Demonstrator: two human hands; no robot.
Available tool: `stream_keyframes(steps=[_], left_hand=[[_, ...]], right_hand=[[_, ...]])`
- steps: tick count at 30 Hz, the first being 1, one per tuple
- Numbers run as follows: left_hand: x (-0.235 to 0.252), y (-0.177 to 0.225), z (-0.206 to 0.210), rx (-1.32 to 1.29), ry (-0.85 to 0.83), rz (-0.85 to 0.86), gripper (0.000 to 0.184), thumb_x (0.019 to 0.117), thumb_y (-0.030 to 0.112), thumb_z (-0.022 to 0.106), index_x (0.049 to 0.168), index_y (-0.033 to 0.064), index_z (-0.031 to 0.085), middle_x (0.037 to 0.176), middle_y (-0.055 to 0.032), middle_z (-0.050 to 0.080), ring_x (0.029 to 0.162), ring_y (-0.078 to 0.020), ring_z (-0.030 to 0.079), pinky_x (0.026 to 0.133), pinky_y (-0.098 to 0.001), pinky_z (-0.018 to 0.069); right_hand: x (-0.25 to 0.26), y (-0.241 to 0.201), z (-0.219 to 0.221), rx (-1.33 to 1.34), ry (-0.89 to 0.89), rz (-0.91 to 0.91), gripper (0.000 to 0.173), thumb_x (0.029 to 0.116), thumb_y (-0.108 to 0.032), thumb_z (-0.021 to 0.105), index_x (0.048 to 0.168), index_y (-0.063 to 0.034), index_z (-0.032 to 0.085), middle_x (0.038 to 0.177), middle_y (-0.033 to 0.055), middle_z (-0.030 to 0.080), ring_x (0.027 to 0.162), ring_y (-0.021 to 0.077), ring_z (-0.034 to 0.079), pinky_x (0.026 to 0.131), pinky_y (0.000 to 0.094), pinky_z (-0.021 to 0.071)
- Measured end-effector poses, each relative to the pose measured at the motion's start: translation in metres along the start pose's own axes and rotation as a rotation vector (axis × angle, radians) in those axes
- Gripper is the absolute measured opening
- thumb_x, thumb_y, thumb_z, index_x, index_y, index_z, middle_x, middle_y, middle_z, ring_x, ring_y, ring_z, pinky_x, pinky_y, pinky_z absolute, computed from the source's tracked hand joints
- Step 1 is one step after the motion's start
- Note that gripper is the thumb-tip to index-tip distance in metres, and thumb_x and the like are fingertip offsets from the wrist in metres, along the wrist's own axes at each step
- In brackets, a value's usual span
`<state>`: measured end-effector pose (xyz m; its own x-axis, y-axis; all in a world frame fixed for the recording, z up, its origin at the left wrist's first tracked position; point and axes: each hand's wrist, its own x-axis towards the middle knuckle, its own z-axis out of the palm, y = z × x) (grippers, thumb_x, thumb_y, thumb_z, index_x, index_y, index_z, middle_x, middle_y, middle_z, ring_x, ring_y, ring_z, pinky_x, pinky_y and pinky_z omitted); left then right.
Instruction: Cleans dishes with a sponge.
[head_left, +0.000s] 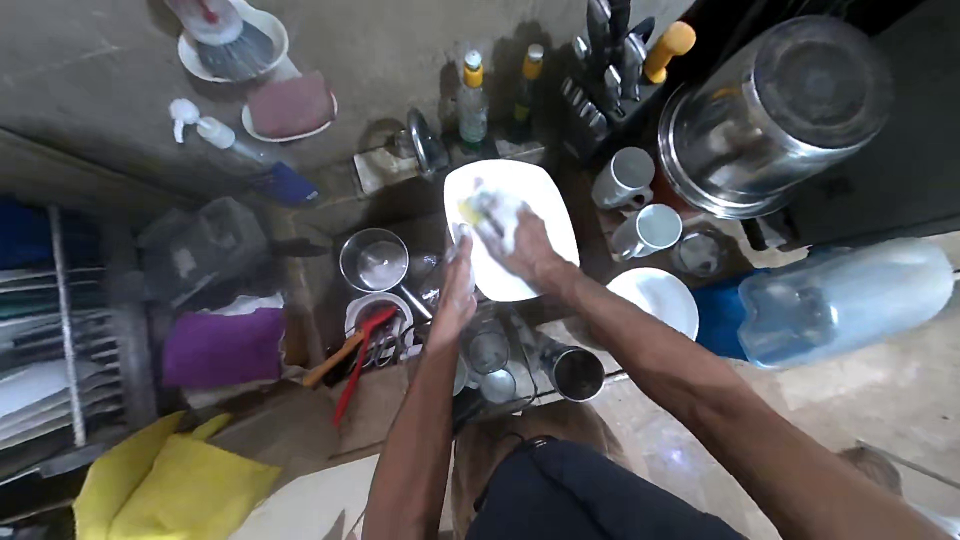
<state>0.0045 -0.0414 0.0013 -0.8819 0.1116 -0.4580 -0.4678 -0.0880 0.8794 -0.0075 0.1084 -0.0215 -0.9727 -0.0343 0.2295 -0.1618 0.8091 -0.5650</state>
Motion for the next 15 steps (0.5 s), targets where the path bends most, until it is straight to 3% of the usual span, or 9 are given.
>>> stream_keyframes(steps=[1,3,6,8,10,12,13,15], left_hand=[[0.004,-0.002,0.0,-0.009,0.019,-0.003,0.059,0.1093,0.049,0.04,0.16,0.0203,0.034,0.149,-0.0085,0.054,0.133,-0.02,0.055,0.109,-0.0482,0.0494],[0.007,-0.003,-0.004,-0.02,0.084,-0.029,0.063,0.1073,0.055,0.04,0.16,0.021,0.034,0.151,-0.0084,0.053,0.135,-0.0208,0.054,0.11,-0.0495,0.0485],[0.0,-0.004,-0.001,0.051,0.156,-0.022,0.065,0.1069,0.057,0.04,0.16,0.0196,0.035,0.155,-0.008,0.048,0.139,-0.0194,0.05,0.113,-0.0488,0.0456],[-0.005,-0.005,0.011,0.114,0.127,0.017,0.063,0.1093,0.051,0.037,0.162,0.0192,0.028,0.159,-0.0078,0.044,0.141,-0.0167,0.047,0.116,-0.0445,0.0427],[-0.002,-0.008,0.017,0.11,0.14,0.03,0.061,0.1098,0.049,0.037,0.163,0.0208,0.027,0.159,-0.0072,0.044,0.141,-0.016,0.048,0.115,-0.0431,0.0437],[0.0,-0.012,0.014,0.089,0.185,0.034,0.061,0.11,0.05,0.036,0.163,0.0199,0.028,0.157,-0.0082,0.046,0.139,-0.0172,0.05,0.114,-0.0449,0.0446],[0.0,-0.014,0.012,0.08,0.197,0.031,0.064,0.1089,0.054,0.036,0.163,0.0212,0.027,0.158,-0.0075,0.045,0.141,-0.0177,0.049,0.115,-0.0464,0.0446],[-0.008,-0.017,0.014,0.077,0.192,0.027,0.066,0.1077,0.054,0.04,0.163,0.022,0.025,0.159,-0.0066,0.043,0.142,-0.0178,0.047,0.115,-0.0465,0.0444]], right_hand=[[-0.017,-0.002,0.0,0.001,-0.034,-0.135,0.039,0.1059,-0.031,0.051,0.137,-0.0144,0.067,0.143,0.0072,0.063,0.138,0.0247,0.054,0.119,0.0462,0.0395],[-0.048,0.019,-0.011,-0.022,-0.131,-0.236,0.041,0.1058,-0.027,0.05,0.143,-0.0168,0.063,0.151,0.0068,0.057,0.145,0.0268,0.047,0.124,0.0518,0.031],[-0.027,0.062,-0.004,-0.165,-0.063,0.016,0.044,0.1074,-0.035,0.045,0.143,-0.0169,0.062,0.15,0.0094,0.057,0.144,0.0308,0.047,0.121,0.0578,0.0313],[0.009,0.045,0.007,-0.144,-0.01,0.123,0.046,0.1072,-0.038,0.043,0.142,-0.0152,0.062,0.148,0.0108,0.057,0.142,0.0318,0.048,0.119,0.0562,0.0345],[0.005,0.018,0.013,-0.029,-0.027,-0.023,0.045,0.1066,-0.037,0.043,0.138,-0.0138,0.065,0.145,0.0088,0.061,0.141,0.0282,0.049,0.12,0.0503,0.0362],[-0.021,0.019,0.007,0.048,-0.119,-0.234,0.042,0.1071,-0.028,0.046,0.141,-0.011,0.063,0.149,0.0096,0.058,0.145,0.0283,0.046,0.124,0.0529,0.0306],[-0.027,0.031,0.004,0.062,-0.138,-0.214,0.042,0.1063,-0.027,0.048,0.143,-0.0121,0.062,0.15,0.0092,0.057,0.146,0.0278,0.045,0.124,0.0525,0.03],[-0.014,0.052,0.002,0.038,-0.066,0.049,0.04,0.1038,-0.031,0.053,0.137,-0.0131,0.065,0.142,0.0128,0.062,0.138,0.0316,0.053,0.114,0.0538,0.0424]])
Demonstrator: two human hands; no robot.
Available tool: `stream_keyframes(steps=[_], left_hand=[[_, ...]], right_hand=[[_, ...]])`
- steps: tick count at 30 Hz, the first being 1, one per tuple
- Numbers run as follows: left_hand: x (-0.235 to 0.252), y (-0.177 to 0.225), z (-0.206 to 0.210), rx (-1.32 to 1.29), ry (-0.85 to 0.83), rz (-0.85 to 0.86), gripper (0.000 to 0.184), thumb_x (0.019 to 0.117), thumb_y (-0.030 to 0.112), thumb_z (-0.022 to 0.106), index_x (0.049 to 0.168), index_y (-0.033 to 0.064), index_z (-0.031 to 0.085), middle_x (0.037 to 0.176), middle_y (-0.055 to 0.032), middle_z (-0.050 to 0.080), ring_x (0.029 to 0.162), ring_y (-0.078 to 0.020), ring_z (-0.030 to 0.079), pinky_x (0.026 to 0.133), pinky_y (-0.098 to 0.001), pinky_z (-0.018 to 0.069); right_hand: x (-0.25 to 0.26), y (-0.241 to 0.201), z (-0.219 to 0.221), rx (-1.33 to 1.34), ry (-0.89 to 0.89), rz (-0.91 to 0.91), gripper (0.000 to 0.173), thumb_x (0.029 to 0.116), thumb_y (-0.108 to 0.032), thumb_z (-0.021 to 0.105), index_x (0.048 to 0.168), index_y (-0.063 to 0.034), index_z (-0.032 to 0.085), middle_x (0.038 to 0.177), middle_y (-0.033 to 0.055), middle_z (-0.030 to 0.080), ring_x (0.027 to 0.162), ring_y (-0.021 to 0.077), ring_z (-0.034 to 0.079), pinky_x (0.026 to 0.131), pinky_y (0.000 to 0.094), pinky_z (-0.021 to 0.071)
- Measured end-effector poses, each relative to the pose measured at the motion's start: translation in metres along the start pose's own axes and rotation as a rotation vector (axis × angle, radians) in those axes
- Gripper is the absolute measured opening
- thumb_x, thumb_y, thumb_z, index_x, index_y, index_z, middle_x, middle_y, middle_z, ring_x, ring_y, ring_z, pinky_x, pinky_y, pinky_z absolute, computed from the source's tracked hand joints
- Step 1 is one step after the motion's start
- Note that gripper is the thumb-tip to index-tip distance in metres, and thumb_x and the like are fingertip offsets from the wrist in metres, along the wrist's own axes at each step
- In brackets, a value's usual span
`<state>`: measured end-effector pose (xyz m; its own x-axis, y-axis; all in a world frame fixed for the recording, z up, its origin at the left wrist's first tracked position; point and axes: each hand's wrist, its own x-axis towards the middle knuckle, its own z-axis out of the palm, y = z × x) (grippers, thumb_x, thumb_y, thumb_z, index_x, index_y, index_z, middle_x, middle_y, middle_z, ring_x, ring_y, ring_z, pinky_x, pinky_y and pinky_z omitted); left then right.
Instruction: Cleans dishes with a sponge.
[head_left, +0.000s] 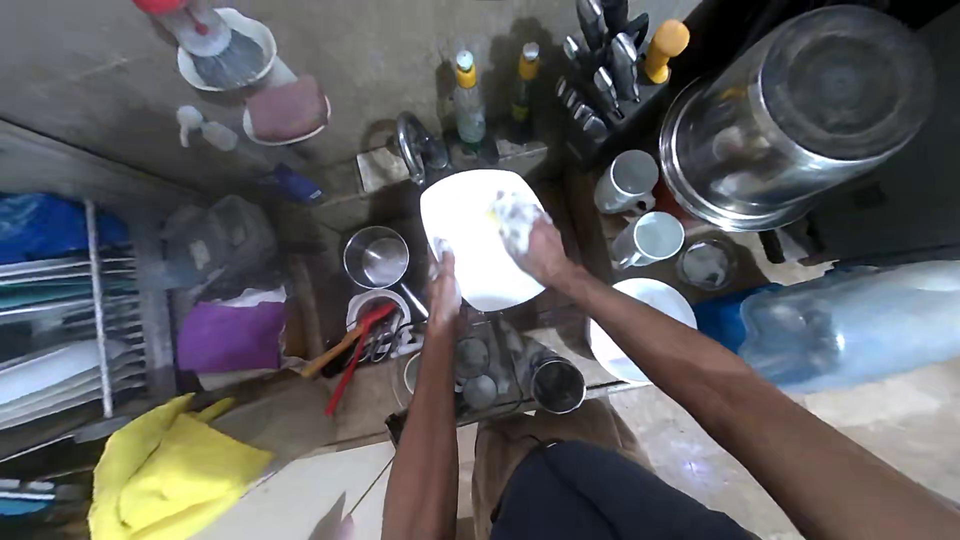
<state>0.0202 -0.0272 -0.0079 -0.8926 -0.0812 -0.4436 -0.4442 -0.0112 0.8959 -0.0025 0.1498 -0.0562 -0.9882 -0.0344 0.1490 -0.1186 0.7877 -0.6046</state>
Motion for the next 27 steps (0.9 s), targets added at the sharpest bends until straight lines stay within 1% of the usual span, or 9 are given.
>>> stream_keyframes(steps=[2,3,6,10,13,17,20,24,27], left_hand=[[-0.017,-0.002,0.005,0.02,-0.048,-0.018,0.065,0.1064,0.044,0.051,0.163,0.024,0.026,0.155,-0.0078,0.049,0.136,-0.0218,0.053,0.109,-0.0489,0.0489],[-0.023,-0.007,0.005,0.025,-0.08,-0.023,0.066,0.1036,0.033,0.057,0.162,0.0259,0.028,0.149,-0.0088,0.054,0.128,-0.0241,0.058,0.102,-0.0496,0.0526],[-0.031,-0.012,0.004,-0.001,-0.126,-0.047,0.076,0.0952,0.01,0.061,0.161,0.0257,0.026,0.141,-0.01,0.058,0.115,-0.0233,0.063,0.092,-0.0464,0.0562],[-0.035,-0.018,0.002,-0.03,-0.098,-0.029,0.082,0.0936,0.005,0.062,0.163,0.024,0.022,0.143,-0.011,0.056,0.114,-0.0203,0.064,0.091,-0.0426,0.0568],[-0.033,-0.022,0.0,-0.025,-0.101,-0.03,0.077,0.0937,0.005,0.064,0.16,0.0217,0.029,0.141,-0.0098,0.058,0.115,-0.0193,0.064,0.093,-0.0419,0.0563],[-0.035,-0.019,-0.011,-0.032,-0.113,0.002,0.08,0.0943,0.006,0.065,0.162,0.0204,0.025,0.147,-0.0108,0.054,0.12,-0.0193,0.062,0.097,-0.042,0.0558],[-0.028,-0.019,-0.012,-0.045,-0.132,-0.001,0.082,0.0918,0.003,0.065,0.161,0.0221,0.026,0.145,-0.0096,0.055,0.118,-0.0203,0.063,0.094,-0.0436,0.0566],[-0.027,-0.02,-0.015,-0.104,-0.126,0.006,0.081,0.0911,0.003,0.065,0.16,0.0212,0.028,0.142,-0.0097,0.057,0.117,-0.0207,0.064,0.094,-0.0447,0.0572],[-0.019,-0.024,-0.012,-0.135,-0.14,0.004,0.075,0.0914,0.001,0.064,0.158,0.0172,0.033,0.138,-0.0097,0.06,0.114,-0.0194,0.064,0.093,-0.0427,0.0571]], right_hand=[[0.028,-0.009,0.003,0.047,0.094,0.139,0.038,0.1026,-0.031,0.055,0.133,-0.0117,0.068,0.14,0.0138,0.063,0.134,0.0319,0.056,0.112,0.0528,0.0447],[0.033,-0.023,0.005,0.097,0.098,0.102,0.035,0.102,-0.028,0.056,0.129,-0.0108,0.07,0.136,0.0127,0.065,0.131,0.0294,0.057,0.112,0.0492,0.0461],[0.031,-0.036,0.011,0.223,0.023,-0.125,0.034,0.1021,-0.021,0.058,0.132,-0.0083,0.07,0.141,0.0138,0.064,0.138,0.0289,0.054,0.123,0.0475,0.0335],[0.038,-0.022,0.018,0.193,0.104,0.11,0.032,0.1006,-0.024,0.059,0.126,-0.0089,0.072,0.134,0.0142,0.066,0.13,0.0295,0.058,0.112,0.048,0.0457],[0.023,-0.04,0.027,0.155,0.003,-0.032,0.041,0.1016,-0.025,0.057,0.138,-0.0078,0.066,0.147,0.0149,0.059,0.142,0.0305,0.049,0.123,0.047,0.034],[0.04,-0.028,0.023,0.135,0.108,0.13,0.034,0.1022,-0.025,0.057,0.13,-0.0096,0.07,0.137,0.0137,0.064,0.132,0.0305,0.057,0.113,0.0498,0.0445],[0.026,-0.044,0.027,0.159,0.062,-0.084,0.038,0.1022,-0.021,0.057,0.135,-0.0058,0.067,0.143,0.0168,0.062,0.14,0.0322,0.051,0.122,0.0492,0.0337],[0.035,-0.014,0.024,0.017,0.076,0.098,0.04,0.1052,-0.029,0.052,0.137,-0.0094,0.065,0.144,0.0136,0.06,0.14,0.0302,0.05,0.122,0.053,0.0323],[0.005,-0.026,0.033,0.063,0.008,-0.068,0.041,0.1033,-0.023,0.055,0.14,-0.0058,0.063,0.146,0.0162,0.059,0.143,0.0333,0.047,0.124,0.0515,0.0303]])
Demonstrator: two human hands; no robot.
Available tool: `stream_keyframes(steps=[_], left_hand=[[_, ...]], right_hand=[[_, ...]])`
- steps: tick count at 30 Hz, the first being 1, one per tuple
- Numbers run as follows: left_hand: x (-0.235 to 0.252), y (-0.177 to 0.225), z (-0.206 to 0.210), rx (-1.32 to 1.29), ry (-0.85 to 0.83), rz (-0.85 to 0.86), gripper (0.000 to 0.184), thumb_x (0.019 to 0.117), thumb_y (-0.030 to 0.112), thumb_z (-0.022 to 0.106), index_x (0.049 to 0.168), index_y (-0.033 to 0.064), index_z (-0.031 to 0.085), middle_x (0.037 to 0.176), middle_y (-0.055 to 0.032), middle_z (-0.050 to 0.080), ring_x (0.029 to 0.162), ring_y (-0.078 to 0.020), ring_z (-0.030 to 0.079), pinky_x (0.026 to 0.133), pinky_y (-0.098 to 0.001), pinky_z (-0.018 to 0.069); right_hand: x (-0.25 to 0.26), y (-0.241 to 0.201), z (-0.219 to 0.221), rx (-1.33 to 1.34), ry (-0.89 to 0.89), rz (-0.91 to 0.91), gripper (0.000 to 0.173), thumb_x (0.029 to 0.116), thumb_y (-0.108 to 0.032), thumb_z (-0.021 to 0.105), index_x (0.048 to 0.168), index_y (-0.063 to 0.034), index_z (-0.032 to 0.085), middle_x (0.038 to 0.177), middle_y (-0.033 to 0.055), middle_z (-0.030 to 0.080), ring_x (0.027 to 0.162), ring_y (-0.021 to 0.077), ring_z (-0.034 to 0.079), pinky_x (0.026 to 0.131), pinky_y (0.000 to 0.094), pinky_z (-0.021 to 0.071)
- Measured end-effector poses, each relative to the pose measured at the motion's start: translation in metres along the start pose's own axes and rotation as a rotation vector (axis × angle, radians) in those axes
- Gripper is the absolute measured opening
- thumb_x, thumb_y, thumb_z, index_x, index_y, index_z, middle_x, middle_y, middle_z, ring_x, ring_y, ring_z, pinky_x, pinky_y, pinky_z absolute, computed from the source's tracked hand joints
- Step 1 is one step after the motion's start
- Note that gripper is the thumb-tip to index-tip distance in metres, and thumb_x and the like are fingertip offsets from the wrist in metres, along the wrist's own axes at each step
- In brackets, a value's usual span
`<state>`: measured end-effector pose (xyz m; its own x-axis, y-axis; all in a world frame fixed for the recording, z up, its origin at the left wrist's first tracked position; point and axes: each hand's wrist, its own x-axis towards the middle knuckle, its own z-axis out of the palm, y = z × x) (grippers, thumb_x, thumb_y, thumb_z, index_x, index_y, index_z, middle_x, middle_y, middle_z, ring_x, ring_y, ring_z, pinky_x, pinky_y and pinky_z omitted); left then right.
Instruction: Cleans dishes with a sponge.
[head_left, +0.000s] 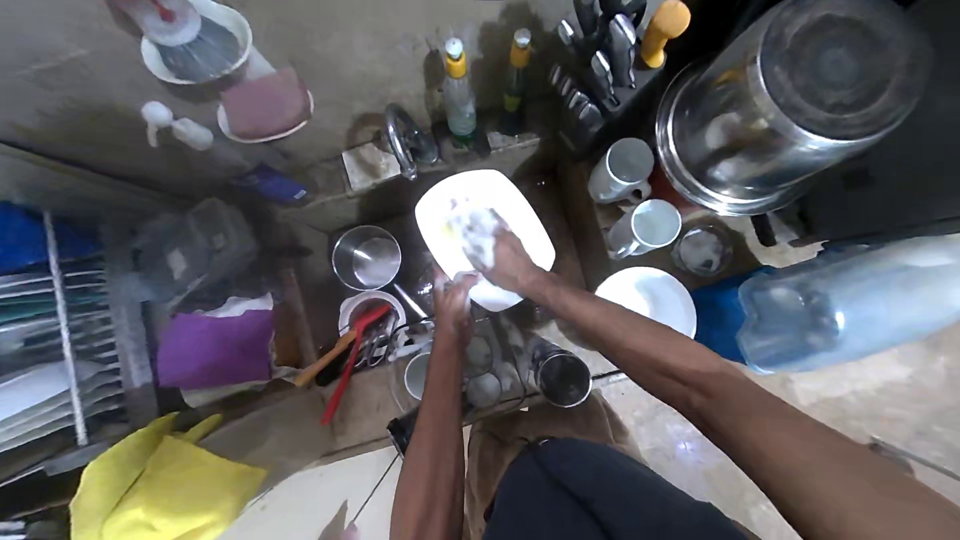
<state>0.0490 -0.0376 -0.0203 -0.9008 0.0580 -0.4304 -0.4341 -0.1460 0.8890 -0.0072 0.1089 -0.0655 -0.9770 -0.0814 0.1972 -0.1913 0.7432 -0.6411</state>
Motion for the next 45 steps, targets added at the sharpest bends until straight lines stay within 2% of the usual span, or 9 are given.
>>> stream_keyframes(steps=[5,17,20,25,30,33,37,41,45], left_hand=[[0.006,0.0,0.005,-0.105,0.041,0.018,0.076,0.087,-0.004,0.061,0.155,0.0122,0.032,0.128,-0.0107,0.062,0.106,-0.0178,0.067,0.086,-0.0396,0.06],[0.025,0.018,0.028,-0.172,0.071,0.06,0.087,0.083,-0.01,0.058,0.159,0.0141,0.025,0.138,-0.0126,0.056,0.115,-0.0212,0.064,0.091,-0.0429,0.0589],[0.022,0.016,0.03,-0.197,0.069,0.076,0.083,0.0825,-0.008,0.059,0.156,0.0127,0.028,0.136,-0.0129,0.057,0.115,-0.0222,0.064,0.092,-0.0443,0.0586],[0.009,0.01,0.042,-0.252,0.086,0.047,0.066,0.0836,-0.008,0.058,0.144,0.0084,0.039,0.123,-0.0113,0.061,0.107,-0.0205,0.065,0.089,-0.0431,0.0588],[-0.02,0.018,0.005,-0.133,-0.114,-0.027,0.036,0.0986,0.011,0.057,0.134,0.0162,0.05,0.109,-0.0019,0.069,0.093,-0.0139,0.07,0.079,-0.0366,0.0619],[-0.001,0.042,-0.017,-0.336,-0.246,-0.055,0.034,0.1035,0.036,0.041,0.126,0.0184,0.059,0.113,-0.0044,0.071,0.103,-0.0197,0.07,0.087,-0.0453,0.0604],[0.027,0.06,-0.009,-0.225,-0.16,-0.19,0.022,0.0903,0.012,0.048,0.109,0.0116,0.059,0.096,-0.0077,0.072,0.087,-0.0194,0.072,0.074,-0.0414,0.0618],[0.029,0.044,0.008,-0.112,-0.122,-0.158,0.033,0.0897,-0.001,0.052,0.122,0.0063,0.054,0.105,-0.007,0.068,0.094,-0.0172,0.069,0.082,-0.04,0.0601],[0.011,0.028,0.0,-0.02,-0.059,-0.116,0.027,0.0864,0.004,0.061,0.113,0.0072,0.058,0.097,-0.0055,0.069,0.086,-0.0162,0.069,0.076,-0.0397,0.0608]], right_hand=[[-0.009,0.027,0.0,-0.072,-0.026,0.13,0.042,0.1055,-0.027,0.05,0.142,-0.0096,0.062,0.149,0.0125,0.057,0.145,0.0301,0.045,0.123,0.0503,0.0309],[-0.034,0.023,-0.024,-0.065,-0.028,0.092,0.041,0.1057,-0.024,0.049,0.14,-0.0041,0.062,0.145,0.0164,0.059,0.142,0.0339,0.049,0.122,0.0537,0.0324],[-0.025,0.031,-0.033,-0.057,-0.028,0.197,0.046,0.107,-0.033,0.045,0.144,-0.011,0.06,0.151,0.0117,0.055,0.147,0.0301,0.043,0.125,0.0602,0.0201],[0.007,0.043,-0.058,0.113,0.076,0.36,0.044,0.0948,-0.045,0.068,0.133,-0.0237,0.071,0.148,0.0132,0.056,0.136,0.0313,0.054,0.111,0.0546,0.0436],[0.032,0.063,-0.071,0.298,0.081,0.33,0.04,0.0906,-0.029,0.073,0.13,-0.0219,0.073,0.127,0.0067,0.07,0.113,0.0209,0.067,0.099,0.0461,0.0544],[0.049,0.065,-0.073,0.247,-0.072,0.051,0.04,0.0903,-0.02,0.07,0.13,-0.0201,0.072,0.131,0.0079,0.069,0.12,0.0216,0.065,0.104,0.0444,0.0519],[0.075,0.03,-0.06,0.036,-0.263,-0.231,0.049,0.0954,-0.027,0.064,0.144,-0.0235,0.062,0.149,0.0007,0.058,0.142,0.0225,0.048,0.118,0.0486,0.0377],[0.054,-0.017,-0.026,-0.069,-0.197,-0.283,0.057,0.1072,-0.047,0.041,0.156,-0.0193,0.047,0.165,0.0065,0.039,0.156,0.0325,0.026,0.125,0.0617,0.0149],[0.055,0.018,-0.026,-0.15,-0.054,0.041,0.049,0.107,-0.041,0.044,0.152,-0.025,0.053,0.163,-0.0015,0.043,0.156,0.0253,0.027,0.124,0.0636,0.0161]])
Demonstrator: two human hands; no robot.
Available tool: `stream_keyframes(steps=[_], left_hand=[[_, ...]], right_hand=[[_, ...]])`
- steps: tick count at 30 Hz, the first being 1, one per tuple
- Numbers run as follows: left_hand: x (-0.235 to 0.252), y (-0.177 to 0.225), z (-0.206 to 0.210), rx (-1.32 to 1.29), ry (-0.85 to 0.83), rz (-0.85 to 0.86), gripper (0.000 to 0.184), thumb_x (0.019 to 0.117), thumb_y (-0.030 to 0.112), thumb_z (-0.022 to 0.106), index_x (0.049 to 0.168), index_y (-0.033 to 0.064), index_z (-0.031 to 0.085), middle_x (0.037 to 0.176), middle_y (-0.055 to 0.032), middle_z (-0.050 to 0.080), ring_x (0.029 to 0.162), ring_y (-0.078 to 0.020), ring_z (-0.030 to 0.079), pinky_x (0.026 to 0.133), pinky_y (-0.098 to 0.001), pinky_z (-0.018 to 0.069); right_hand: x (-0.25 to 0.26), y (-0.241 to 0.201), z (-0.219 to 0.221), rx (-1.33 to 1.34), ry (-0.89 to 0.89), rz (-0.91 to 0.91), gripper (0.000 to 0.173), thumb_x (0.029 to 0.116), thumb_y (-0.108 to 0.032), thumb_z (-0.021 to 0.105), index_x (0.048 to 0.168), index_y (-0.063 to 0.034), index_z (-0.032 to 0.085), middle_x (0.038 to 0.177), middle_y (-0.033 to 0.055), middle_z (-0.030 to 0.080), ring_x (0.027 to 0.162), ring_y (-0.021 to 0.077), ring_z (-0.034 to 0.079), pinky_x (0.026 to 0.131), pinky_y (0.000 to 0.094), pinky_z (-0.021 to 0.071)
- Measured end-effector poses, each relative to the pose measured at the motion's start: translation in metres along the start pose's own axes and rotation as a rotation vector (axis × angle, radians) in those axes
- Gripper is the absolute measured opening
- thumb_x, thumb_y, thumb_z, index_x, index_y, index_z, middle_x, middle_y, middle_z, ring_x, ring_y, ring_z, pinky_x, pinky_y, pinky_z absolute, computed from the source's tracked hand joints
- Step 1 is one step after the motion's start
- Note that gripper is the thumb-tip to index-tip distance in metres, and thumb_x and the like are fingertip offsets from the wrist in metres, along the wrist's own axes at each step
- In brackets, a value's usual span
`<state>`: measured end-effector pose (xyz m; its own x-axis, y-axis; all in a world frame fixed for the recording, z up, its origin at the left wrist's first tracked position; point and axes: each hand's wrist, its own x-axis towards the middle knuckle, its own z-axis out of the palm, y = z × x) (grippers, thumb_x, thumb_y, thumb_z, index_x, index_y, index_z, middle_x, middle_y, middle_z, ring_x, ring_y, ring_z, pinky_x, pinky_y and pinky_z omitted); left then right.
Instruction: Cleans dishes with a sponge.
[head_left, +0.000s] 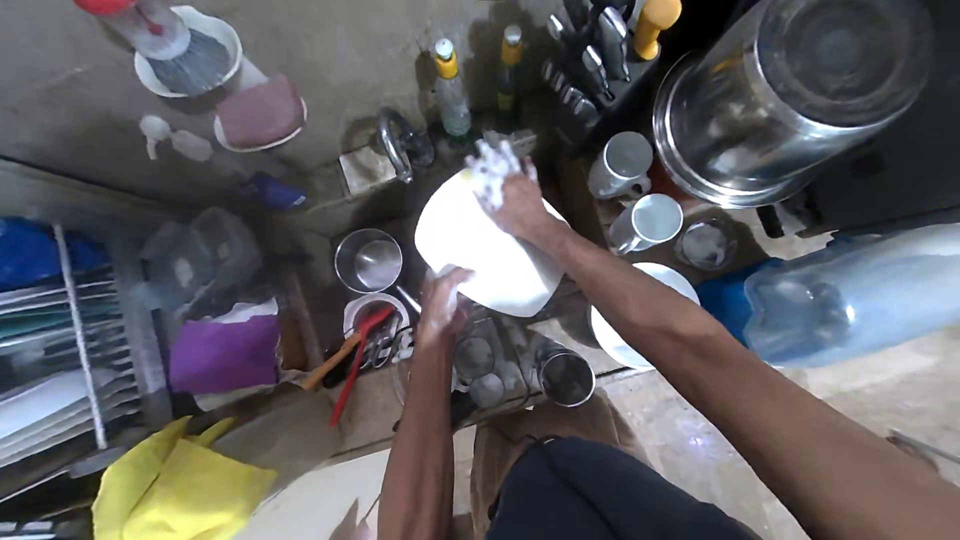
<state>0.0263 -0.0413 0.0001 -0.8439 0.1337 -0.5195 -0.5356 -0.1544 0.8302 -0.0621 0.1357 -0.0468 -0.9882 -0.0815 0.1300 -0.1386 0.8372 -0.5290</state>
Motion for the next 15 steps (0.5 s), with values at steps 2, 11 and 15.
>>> stream_keyframes(steps=[2,11,15], left_hand=[[-0.004,-0.003,0.003,-0.015,-0.004,-0.036,0.03,0.0872,0.004,0.062,0.117,0.0074,0.057,0.099,-0.0062,0.069,0.087,-0.0169,0.069,0.076,-0.0403,0.0608],[0.01,-0.01,-0.006,-0.067,0.049,0.028,0.037,0.0855,0.0,0.061,0.121,0.0037,0.054,0.1,-0.0086,0.068,0.089,-0.0184,0.07,0.078,-0.041,0.0614],[0.009,-0.004,0.003,-0.106,0.071,0.044,0.039,0.0848,-0.001,0.059,0.122,0.0054,0.051,0.102,-0.0085,0.066,0.09,-0.0188,0.069,0.078,-0.0412,0.0615]], right_hand=[[-0.006,-0.009,0.007,-0.004,-0.004,0.005,0.052,0.1065,-0.041,0.043,0.154,-0.0221,0.05,0.164,0.0008,0.041,0.156,0.0277,0.025,0.125,0.0648,0.0143],[-0.05,-0.005,0.008,-0.013,-0.082,-0.105,0.057,0.1063,-0.045,0.043,0.155,-0.0166,0.048,0.165,0.0107,0.038,0.156,0.0335,0.024,0.127,0.0623,0.0093],[-0.051,0.024,-0.002,-0.014,-0.043,0.032,0.055,0.1082,-0.045,0.04,0.156,-0.0202,0.047,0.165,0.0038,0.039,0.157,0.0304,0.022,0.124,0.0669,0.0088]])
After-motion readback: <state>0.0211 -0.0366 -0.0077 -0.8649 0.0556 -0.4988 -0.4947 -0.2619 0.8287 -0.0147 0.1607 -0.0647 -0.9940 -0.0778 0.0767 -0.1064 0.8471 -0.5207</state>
